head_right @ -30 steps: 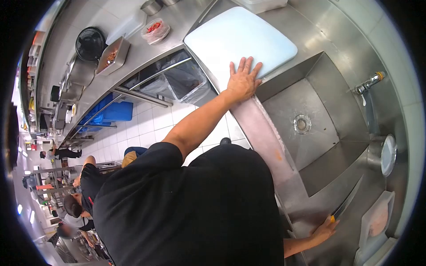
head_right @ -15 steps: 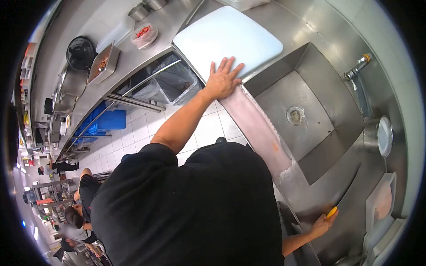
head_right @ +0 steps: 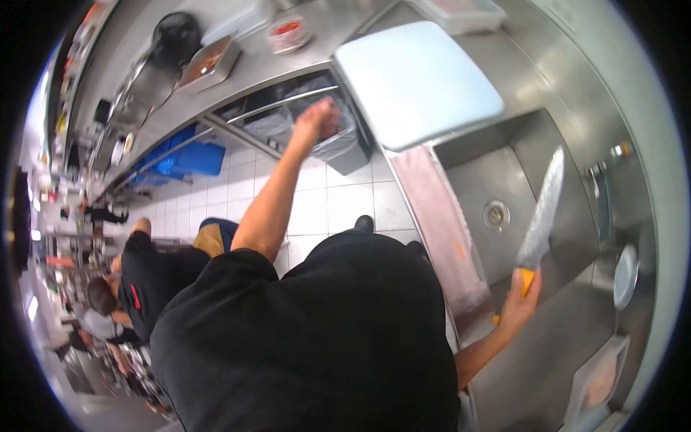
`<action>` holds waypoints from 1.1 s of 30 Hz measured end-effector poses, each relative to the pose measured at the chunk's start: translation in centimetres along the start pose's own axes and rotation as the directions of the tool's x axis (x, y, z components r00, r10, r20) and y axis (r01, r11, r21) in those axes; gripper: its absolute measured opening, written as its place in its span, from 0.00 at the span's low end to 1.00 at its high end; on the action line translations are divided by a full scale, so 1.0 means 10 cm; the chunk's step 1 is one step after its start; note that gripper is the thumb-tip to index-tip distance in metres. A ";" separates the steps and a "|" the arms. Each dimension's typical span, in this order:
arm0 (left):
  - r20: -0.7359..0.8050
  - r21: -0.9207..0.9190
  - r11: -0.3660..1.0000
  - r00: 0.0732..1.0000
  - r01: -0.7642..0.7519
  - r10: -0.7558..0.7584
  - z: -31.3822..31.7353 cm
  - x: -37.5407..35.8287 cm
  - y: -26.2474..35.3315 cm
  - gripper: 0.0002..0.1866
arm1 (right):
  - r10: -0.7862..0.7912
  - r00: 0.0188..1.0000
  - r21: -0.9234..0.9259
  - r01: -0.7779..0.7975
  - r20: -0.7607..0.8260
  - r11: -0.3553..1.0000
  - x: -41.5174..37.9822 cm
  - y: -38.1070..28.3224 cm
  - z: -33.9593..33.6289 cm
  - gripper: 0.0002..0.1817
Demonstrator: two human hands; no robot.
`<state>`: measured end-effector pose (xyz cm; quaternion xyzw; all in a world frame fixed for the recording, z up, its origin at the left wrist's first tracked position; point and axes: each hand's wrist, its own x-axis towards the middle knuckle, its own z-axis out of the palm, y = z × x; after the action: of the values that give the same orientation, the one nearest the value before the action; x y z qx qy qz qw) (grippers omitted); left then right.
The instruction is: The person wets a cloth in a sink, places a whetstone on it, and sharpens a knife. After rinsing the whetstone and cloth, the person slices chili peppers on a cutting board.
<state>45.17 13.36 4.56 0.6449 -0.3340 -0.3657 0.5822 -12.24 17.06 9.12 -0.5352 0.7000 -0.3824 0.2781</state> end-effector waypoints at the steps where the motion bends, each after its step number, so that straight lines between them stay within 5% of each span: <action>1: -0.002 0.115 0.993 1.000 0.022 -0.022 -0.17 -0.17 -0.27 0.33 | 0.082 0.990 0.064 -0.089 0.116 0.994 0.16 -0.17 0.16 0.28; 2: -0.014 0.241 0.964 0.994 0.111 -0.111 -0.29 -0.40 -0.46 0.31 | 0.160 0.959 0.105 -0.189 0.232 0.976 0.31 -0.34 0.34 0.28; 4: 0.016 0.478 0.858 0.975 0.187 -0.221 -0.65 -0.83 -1.36 0.28 | 0.038 0.959 0.079 -0.063 0.282 0.995 0.61 -0.58 0.81 0.28; 5: 0.051 0.662 0.747 0.990 0.067 -0.133 -0.82 -1.20 -1.76 0.31 | -0.022 0.934 0.087 -0.010 0.357 0.996 0.76 -0.73 1.00 0.28; 7: 0.182 0.863 0.478 0.780 0.165 -0.598 -1.36 -1.84 -2.64 0.32 | -0.062 0.896 0.047 0.047 0.440 0.998 1.10 -0.96 1.35 0.29; 8: 0.255 0.852 0.520 0.818 0.062 -0.515 -1.63 -2.37 -3.13 0.33 | -0.053 0.889 0.002 0.059 0.454 0.998 1.30 -1.03 1.53 0.29; 9: 0.034 0.807 0.400 0.642 0.434 -0.766 -1.72 -2.75 -3.27 0.29 | -0.025 0.898 -0.024 0.039 0.439 0.999 1.49 -1.09 1.69 0.29; 10: 0.136 0.871 0.341 0.492 0.354 -0.860 -2.04 -3.13 -3.57 0.24 | 0.006 0.905 -0.047 0.015 0.425 0.999 1.62 -1.16 1.83 0.29; 11: -0.180 0.375 0.203 0.286 0.904 -0.941 -1.78 -3.49 -3.57 0.23 | 0.032 0.917 -0.041 -0.017 0.397 0.999 1.70 -1.23 1.96 0.30; 12: -0.186 0.318 0.191 0.259 0.929 -0.948 -1.82 -3.74 -3.54 0.23 | 0.061 0.926 -0.035 -0.052 0.373 0.998 1.74 -1.30 2.07 0.30; 14: -0.005 0.578 0.339 0.418 0.743 -0.908 -2.02 -3.92 -3.64 0.24 | 0.095 0.931 -0.067 -0.076 0.353 0.995 1.63 -1.39 2.20 0.30; 16: 0.303 0.766 0.579 0.639 0.278 -0.707 -2.04 -3.62 -3.32 0.25 | 0.099 0.925 -0.138 -0.052 0.366 0.989 1.40 -1.56 2.41 0.29; 17: 0.530 0.730 0.670 0.730 -0.133 -0.433 -2.09 -3.50 -3.29 0.26 | -0.015 0.913 -0.151 0.083 0.407 0.985 1.33 -1.51 2.53 0.29; 18: 0.221 0.681 0.593 0.651 0.430 -0.726 -2.28 -3.44 -3.71 0.27 | -0.123 0.885 -0.158 0.214 0.448 0.964 1.24 -1.38 2.66 0.28; 19: 0.032 0.452 0.503 0.550 0.736 -0.834 -2.32 -3.26 -3.65 0.28 | -0.135 0.868 -0.174 0.244 0.477 0.954 1.17 -1.40 2.68 0.28; 20: -0.049 0.266 0.474 0.503 0.839 -0.863 -2.34 -2.96 -3.36 0.28 | -0.147 0.850 -0.187 0.275 0.506 0.943 1.10 -1.42 2.71 0.28; 22: -0.094 0.128 0.515 0.527 0.848 -0.844 -2.39 -2.31 -2.82 0.30 | 0.002 0.846 -0.239 0.149 0.533 0.960 1.00 -1.81 2.61 0.28; 24: -0.032 0.077 0.637 0.640 0.767 -0.767 -2.61 -1.76 -2.57 0.32 | 0.044 0.912 -0.218 0.050 0.409 0.975 1.23 -1.76 2.62 0.28; 26: -0.126 0.090 0.677 0.682 0.731 -0.720 -2.69 -1.28 -2.23 0.33 | 0.127 0.961 -0.173 -0.085 0.246 0.981 1.34 -1.81 2.63 0.28; 31: -0.180 0.056 0.713 0.710 0.699 -0.681 -2.78 -0.84 -2.00 0.34 | -0.189 0.851 -0.315 0.374 0.489 0.872 1.08 -1.62 2.94 0.30; 33: -0.189 0.035 0.689 0.682 0.724 -0.707 -2.69 -0.86 -2.14 0.32 | -0.125 0.844 -0.315 0.327 0.522 0.891 1.04 -1.80 2.97 0.30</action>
<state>64.07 36.44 -14.57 0.7813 -0.0264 -0.4926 0.3824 18.23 -2.43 7.89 -0.7389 0.5993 -0.1174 0.2848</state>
